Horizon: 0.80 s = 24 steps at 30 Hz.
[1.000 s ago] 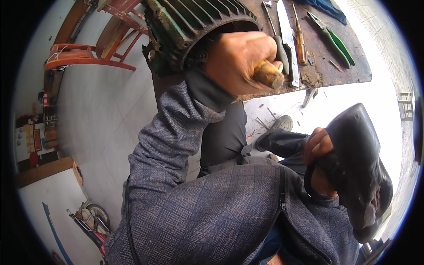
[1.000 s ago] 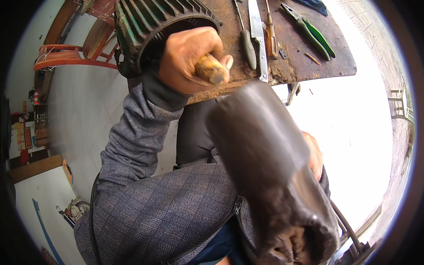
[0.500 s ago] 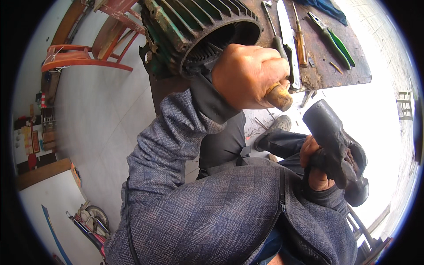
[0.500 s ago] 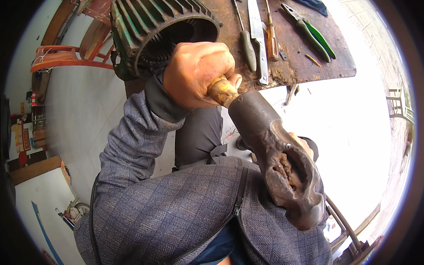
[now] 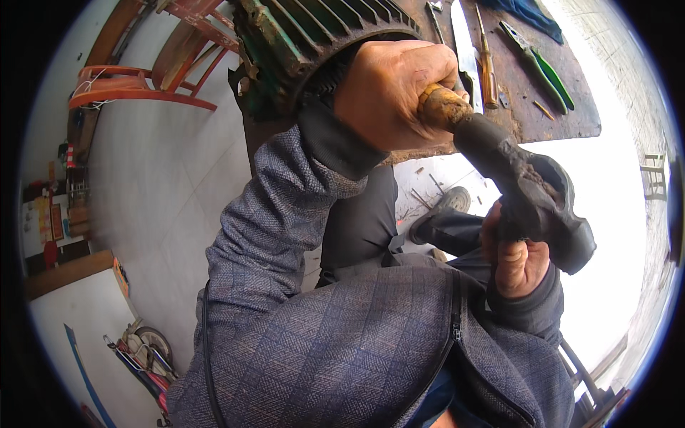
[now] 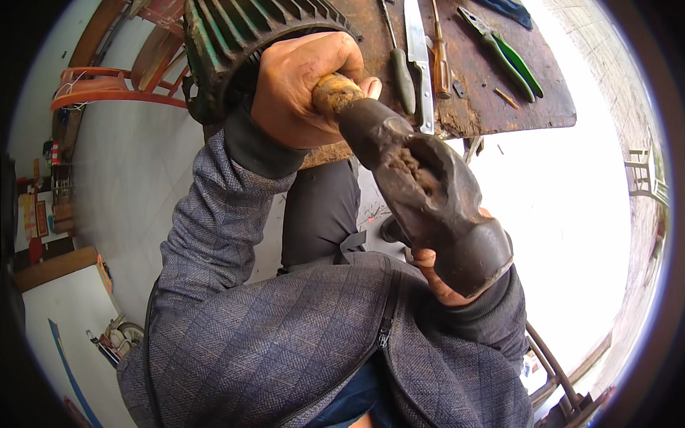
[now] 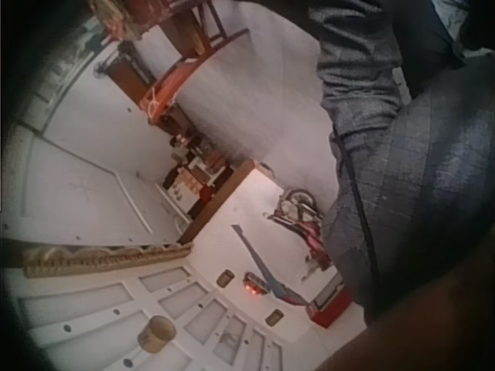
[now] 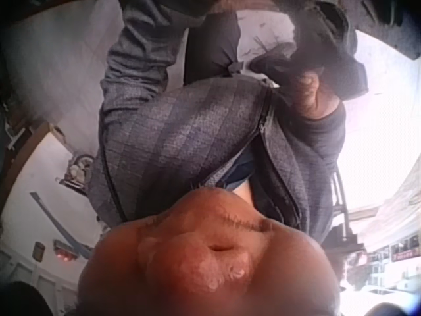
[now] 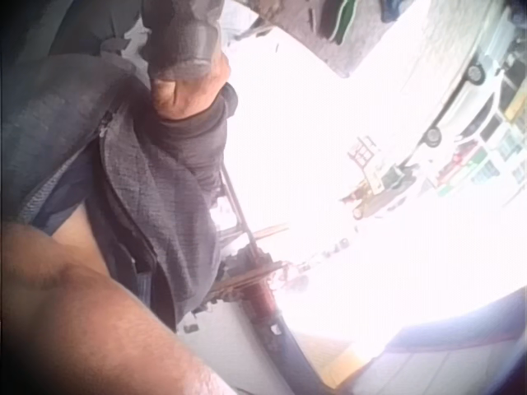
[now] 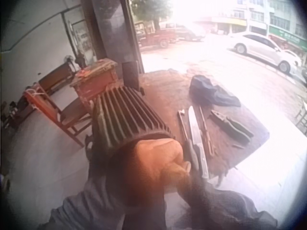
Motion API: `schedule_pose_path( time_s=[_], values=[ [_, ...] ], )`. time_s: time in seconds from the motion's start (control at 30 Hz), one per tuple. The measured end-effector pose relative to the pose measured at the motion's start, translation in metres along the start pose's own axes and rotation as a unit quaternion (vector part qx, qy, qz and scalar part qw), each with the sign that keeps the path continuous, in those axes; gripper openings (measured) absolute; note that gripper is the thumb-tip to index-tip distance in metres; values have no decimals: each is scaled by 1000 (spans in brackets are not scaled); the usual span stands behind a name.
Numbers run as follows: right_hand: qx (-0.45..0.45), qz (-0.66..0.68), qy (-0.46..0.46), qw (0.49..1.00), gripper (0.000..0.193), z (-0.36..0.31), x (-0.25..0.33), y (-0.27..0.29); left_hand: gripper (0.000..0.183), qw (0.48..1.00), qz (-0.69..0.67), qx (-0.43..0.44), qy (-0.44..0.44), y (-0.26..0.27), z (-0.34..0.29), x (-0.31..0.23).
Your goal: The person sits on the floor and uses a hammer and chisel to tap inside a motor stator placed on a workbench. They then use a screwdriver and a knife to scrape and clean the interior slots of the stator.
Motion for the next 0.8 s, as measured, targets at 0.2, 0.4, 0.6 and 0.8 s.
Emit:
schedule_pose_path(
  time_s=[0.2,0.4,0.6,0.8],
  values=[
    [82,13,367,926,53,7,63,-23,24,999,-21,30,1,-12,-14,-1],
    [160,-211,169,949,37,8,10,-32,22,997,52,46,-39,-19,-24,10],
    [6,-64,215,975,43,-18,-35,16,25,998,-46,32,-25,-15,-19,-12],
    [-20,89,87,992,60,-49,-100,55,18,993,-68,53,-86,-34,-25,-70]
  ],
)
Point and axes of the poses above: each hand's wrist, its own z-axis towards the middle knuckle, its own y-axis out of the back of the hand, x = y × z, the point moved 9 cm from there along z, towards the middle knuckle, and after that the axes turned 5 degrees about x, right-handed, at the moved point
